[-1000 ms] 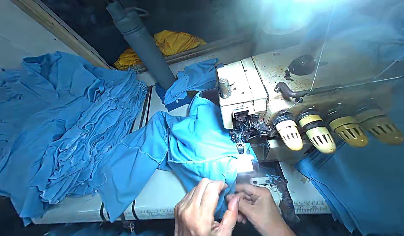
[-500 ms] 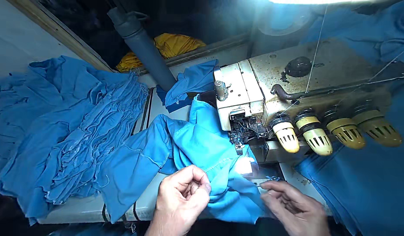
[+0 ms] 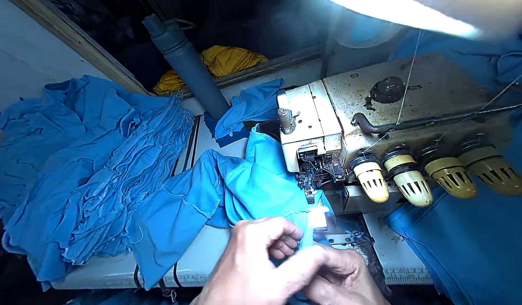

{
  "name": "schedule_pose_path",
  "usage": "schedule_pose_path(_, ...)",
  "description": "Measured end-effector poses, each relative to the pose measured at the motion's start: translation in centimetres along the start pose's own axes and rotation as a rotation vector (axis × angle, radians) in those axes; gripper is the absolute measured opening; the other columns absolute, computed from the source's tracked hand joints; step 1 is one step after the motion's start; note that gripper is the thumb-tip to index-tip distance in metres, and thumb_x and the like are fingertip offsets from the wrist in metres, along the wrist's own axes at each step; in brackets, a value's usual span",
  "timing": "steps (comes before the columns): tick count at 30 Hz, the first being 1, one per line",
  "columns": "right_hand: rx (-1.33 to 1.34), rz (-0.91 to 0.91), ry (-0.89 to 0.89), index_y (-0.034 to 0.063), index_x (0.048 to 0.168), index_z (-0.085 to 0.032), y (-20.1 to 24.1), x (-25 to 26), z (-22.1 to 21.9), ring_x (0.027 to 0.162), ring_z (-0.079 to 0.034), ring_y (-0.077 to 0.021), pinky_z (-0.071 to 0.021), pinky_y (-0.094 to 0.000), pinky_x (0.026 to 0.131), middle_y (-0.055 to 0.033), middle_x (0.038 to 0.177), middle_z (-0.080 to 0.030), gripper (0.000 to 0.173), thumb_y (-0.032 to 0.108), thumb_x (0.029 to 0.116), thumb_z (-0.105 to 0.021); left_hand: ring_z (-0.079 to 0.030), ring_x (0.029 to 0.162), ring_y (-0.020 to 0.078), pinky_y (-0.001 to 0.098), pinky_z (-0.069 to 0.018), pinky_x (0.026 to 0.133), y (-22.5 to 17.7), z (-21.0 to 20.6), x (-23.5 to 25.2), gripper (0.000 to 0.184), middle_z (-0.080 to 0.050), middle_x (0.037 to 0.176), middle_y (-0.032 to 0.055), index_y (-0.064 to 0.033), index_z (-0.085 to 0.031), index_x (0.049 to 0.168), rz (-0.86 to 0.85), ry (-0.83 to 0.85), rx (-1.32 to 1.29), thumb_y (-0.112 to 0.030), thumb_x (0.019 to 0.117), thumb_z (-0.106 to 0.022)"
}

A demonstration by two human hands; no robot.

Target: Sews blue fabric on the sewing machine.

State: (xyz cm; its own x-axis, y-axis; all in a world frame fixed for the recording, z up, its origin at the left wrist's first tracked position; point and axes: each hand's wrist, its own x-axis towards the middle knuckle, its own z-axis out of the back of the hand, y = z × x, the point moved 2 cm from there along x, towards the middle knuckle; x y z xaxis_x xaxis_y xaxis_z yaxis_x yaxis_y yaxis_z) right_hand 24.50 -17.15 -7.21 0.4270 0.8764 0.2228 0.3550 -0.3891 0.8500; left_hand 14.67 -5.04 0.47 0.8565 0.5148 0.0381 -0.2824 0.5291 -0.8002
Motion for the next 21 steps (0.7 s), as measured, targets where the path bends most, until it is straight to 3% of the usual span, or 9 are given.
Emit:
schedule_pose_path(1, -0.03, 0.047, 0.0, 0.0, 0.09, -0.073, -0.2, 0.2, -0.3, 0.094, -0.065, 0.0033, -0.0543, -0.0185, 0.087, 0.0031, 0.093, -0.073, 0.003, 0.002, 0.0898, -0.071, -0.065, 0.069, -0.0024, 0.0188, -0.0552, 0.062, 0.1, -0.5, 0.1, 0.035, -0.07, 0.076, -0.0057, -0.01, -0.074, 0.089, 0.025, 0.017, 0.124, -0.045, 0.0906, -0.069)
schedule_pose_path(3, -0.088, 0.088, -0.005, -0.0025, 0.09, -0.073, -0.3, 0.2, -0.8, 0.1, -0.065, 0.0018, -0.0538, -0.0193, 0.092, -0.0006, 0.096, -0.074, 0.005, 0.001, 0.0877, -0.072, -0.064, 0.063, 0.0019, 0.0281, -0.0518, 0.055, 0.1, -1.2, 0.3, 0.033, -0.067, 0.07, -0.0081, -0.0167, -0.073, 0.084, 0.071, 0.026, 0.306, -0.048, 0.0866, -0.064)
schedule_pose_path(5, -0.201, 0.112, 0.076, -0.0086, 0.09, -0.072, -0.2, -0.2, -1.0, 0.097, -0.066, -0.0034, -0.0535, -0.0182, 0.089, -0.0111, 0.094, -0.072, 0.01, 0.001, 0.0887, -0.071, -0.061, 0.06, 0.0058, 0.031, -0.0469, 0.051, 0.0, -1.4, 0.5, 0.024, -0.063, 0.066, -0.0058, -0.0154, -0.071, 0.079, 0.029, -0.008, 0.35, -0.034, 0.0874, -0.06)
schedule_pose_path(7, -0.337, 0.177, 0.21, -0.011, 0.086, -0.069, 0.0, -0.5, -1.0, 0.085, -0.067, -0.0147, -0.0522, -0.0231, 0.079, -0.0199, 0.085, -0.069, 0.019, 0.006, 0.0937, -0.067, -0.057, 0.059, 0.0004, 0.022, -0.0447, 0.051, 0.3, -1.2, 0.9, 0.017, -0.06, 0.064, -0.0077, -0.0148, -0.069, 0.076, 0.004, -0.073, 0.258, -0.018, 0.0856, -0.055)
schedule_pose_path(10, -0.752, 0.304, 0.284, -0.0028, 0.099, -0.075, 1.0, -0.3, -0.2, 0.067, -0.068, -0.0166, -0.0543, -0.027, 0.064, -0.0121, 0.075, -0.072, 0.021, 0.012, 0.099, -0.061, -0.052, 0.055, -0.0071, 0.0138, -0.0407, 0.048, 1.0, -0.1, 1.9, 0.019, -0.054, 0.059, -0.0134, -0.0198, -0.063, 0.074, 0.067, -0.145, 0.118, -0.01, 0.0835, -0.05)
schedule_pose_path(14, -1.405, 0.526, 0.238, 0.0127, 0.113, -0.078, 0.9, 1.3, 1.2, 0.047, -0.052, -0.0203, -0.0408, -0.0326, 0.044, -0.0027, 0.059, -0.055, 0.027, 0.025, 0.101, -0.057, -0.049, 0.056, -0.0051, 0.0134, -0.0379, 0.05, 0.9, 0.5, 2.7, 0.02, -0.05, 0.061, -0.0121, -0.019, -0.059, 0.07, -0.011, -0.218, 0.28, -0.01, 0.084, -0.049)
schedule_pose_path(16, -1.473, 0.538, 0.215, 0.0105, 0.098, -0.075, 1.3, 1.7, 1.6, 0.055, -0.06, -0.0213, -0.0473, -0.0339, 0.052, -0.0036, 0.064, -0.063, 0.027, 0.025, 0.1026, -0.053, -0.049, 0.056, -0.0049, 0.0133, -0.038, 0.05, 1.2, 0.3, 2.6, 0.019, -0.049, 0.061, -0.0116, -0.0183, -0.059, 0.07, -0.028, -0.222, 0.31, -0.011, 0.0846, -0.049)
schedule_pose_path(19, -1.368, 0.371, 0.168, 0.003, 0.094, -0.074, 3.5, 1.3, 2.7, 0.08, -0.075, -0.0257, -0.0591, -0.0397, 0.077, -0.0112, 0.082, -0.076, 0.03, 0.021, 0.1065, -0.052, -0.048, 0.056, -0.0051, 0.0138, -0.0373, 0.051, 1.9, 0.1, 2.3, 0.019, -0.048, 0.061, -0.012, -0.0183, -0.059, 0.071, -0.02, -0.23, 0.308, -0.012, 0.0846, -0.048)
schedule_pose_path(21, -1.351, 0.376, 0.057, 0.0046, 0.089, -0.074, 3.7, 1.0, 4.4, 0.075, -0.073, -0.02, -0.0588, -0.034, 0.073, -0.0085, 0.079, -0.075, 0.03, 0.021, 0.1039, -0.055, -0.05, 0.058, -0.0047, 0.0137, -0.0391, 0.052, 1.9, 0.1, 2.1, 0.019, -0.051, 0.063, -0.0115, -0.018, -0.06, 0.071, -0.008, -0.242, 0.315, -0.012, 0.0843, -0.048)
